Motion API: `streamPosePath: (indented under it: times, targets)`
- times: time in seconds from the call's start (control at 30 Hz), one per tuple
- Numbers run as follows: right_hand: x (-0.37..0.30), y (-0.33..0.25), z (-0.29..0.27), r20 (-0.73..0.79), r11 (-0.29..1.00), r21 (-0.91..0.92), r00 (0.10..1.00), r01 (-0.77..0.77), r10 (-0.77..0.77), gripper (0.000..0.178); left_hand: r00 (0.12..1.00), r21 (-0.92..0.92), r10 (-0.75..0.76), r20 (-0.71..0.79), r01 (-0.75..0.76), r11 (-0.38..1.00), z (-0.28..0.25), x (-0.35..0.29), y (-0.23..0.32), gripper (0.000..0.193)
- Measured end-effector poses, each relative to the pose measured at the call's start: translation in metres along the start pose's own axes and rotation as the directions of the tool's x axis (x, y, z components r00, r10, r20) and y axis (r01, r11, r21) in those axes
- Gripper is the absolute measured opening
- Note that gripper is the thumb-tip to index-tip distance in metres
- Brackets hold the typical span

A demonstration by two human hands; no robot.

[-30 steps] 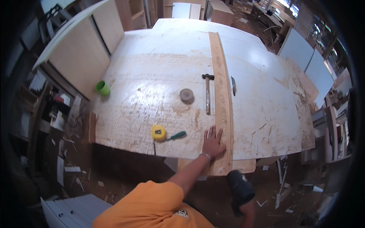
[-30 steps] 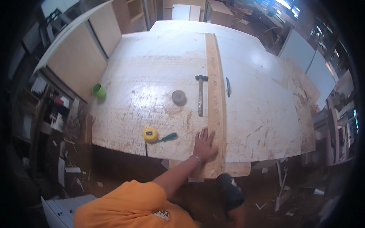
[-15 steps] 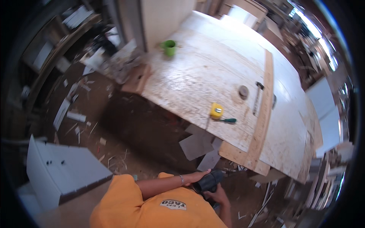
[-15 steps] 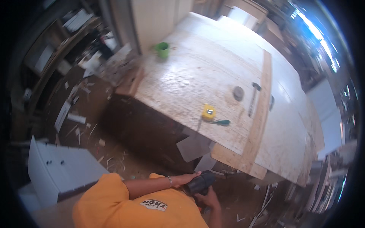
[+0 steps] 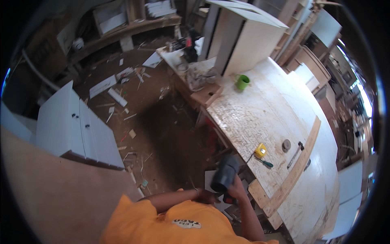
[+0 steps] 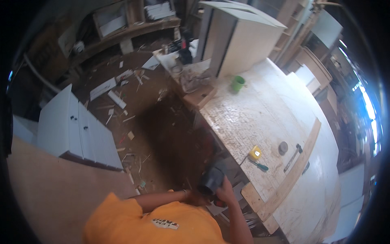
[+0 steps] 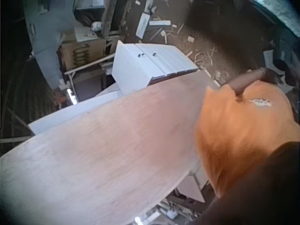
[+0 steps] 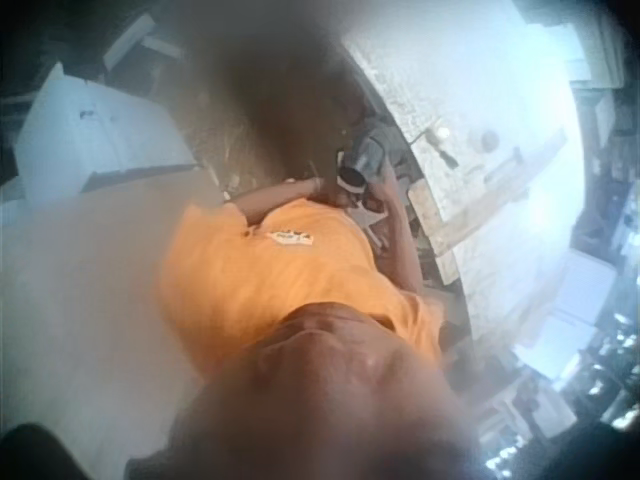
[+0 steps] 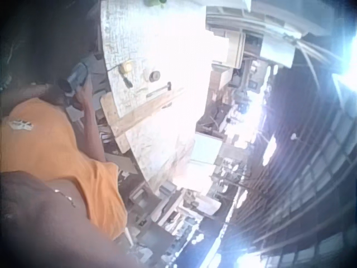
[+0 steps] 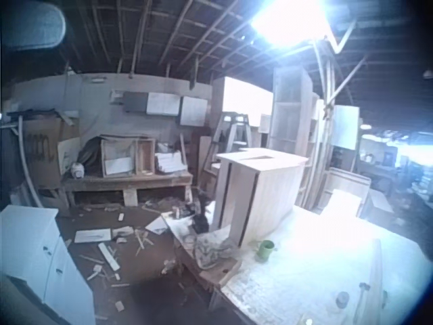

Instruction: The person organizes tools and materials in a workshop, handling a power drill, hammer, and various wooden panels. They move pieces of wood around the workspace, place a panel into a cabinet frame, and write on a small piece of wood with a marker.

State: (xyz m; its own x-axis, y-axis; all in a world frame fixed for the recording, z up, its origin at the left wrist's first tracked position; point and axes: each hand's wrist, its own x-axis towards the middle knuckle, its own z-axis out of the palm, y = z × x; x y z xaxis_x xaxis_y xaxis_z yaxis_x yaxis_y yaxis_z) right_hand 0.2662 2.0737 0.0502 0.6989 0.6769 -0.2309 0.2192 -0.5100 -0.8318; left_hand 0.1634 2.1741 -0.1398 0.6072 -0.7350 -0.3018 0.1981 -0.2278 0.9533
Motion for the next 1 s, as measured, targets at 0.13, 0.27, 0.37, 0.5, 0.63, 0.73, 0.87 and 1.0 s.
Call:
streamPosePath:
  times: [0.13,0.27,0.37,0.5,0.63,0.73,0.87,1.0]
  targets:
    - [0.026,-0.064,0.013,-0.082,0.964,-0.138,0.967,0.229,-0.242,0.051,0.918,0.513,-0.243,0.313,0.052,0.857,0.023,0.047,0.045,0.043]
    - [0.004,-0.081,0.013,-0.257,0.949,0.048,0.922,0.313,-0.291,0.044,0.915,0.514,-0.171,0.366,-0.046,0.856,0.049,0.084,0.027,0.047]
    - [-0.035,-0.039,-0.017,-0.427,0.954,-0.269,0.872,0.131,-0.24,0.042,0.874,0.453,-0.111,0.473,-0.134,0.881,0.064,0.087,0.03,0.05]
    - [-0.137,0.048,-0.044,-0.498,0.981,-0.017,0.852,-0.194,0.16,0.052,0.783,0.398,-0.088,0.616,-0.214,0.892,0.061,0.061,0.045,0.054]
    - [-0.287,0.127,-0.033,-0.503,0.792,0.066,0.666,-0.607,0.551,0.067,0.724,0.198,-0.309,0.617,0.237,0.951,0.045,0.021,0.134,0.061]
    - [-0.37,0.156,-0.006,-0.427,0.8,0.264,0.678,-0.539,0.598,0.068,0.734,0.332,-0.37,0.57,0.206,0.921,0.017,0.0,0.177,0.058]
    - [-0.39,0.172,0.034,-0.463,0.755,0.271,0.607,-0.597,0.646,0.07,0.769,0.582,-0.353,0.533,-0.031,0.813,0.003,-0.006,0.235,0.051]
    - [-0.32,0.208,0.046,-0.27,0.664,-0.02,0.644,-0.747,0.716,0.079,0.897,0.383,-0.183,0.402,0.017,0.924,0.026,0.003,0.276,0.036]
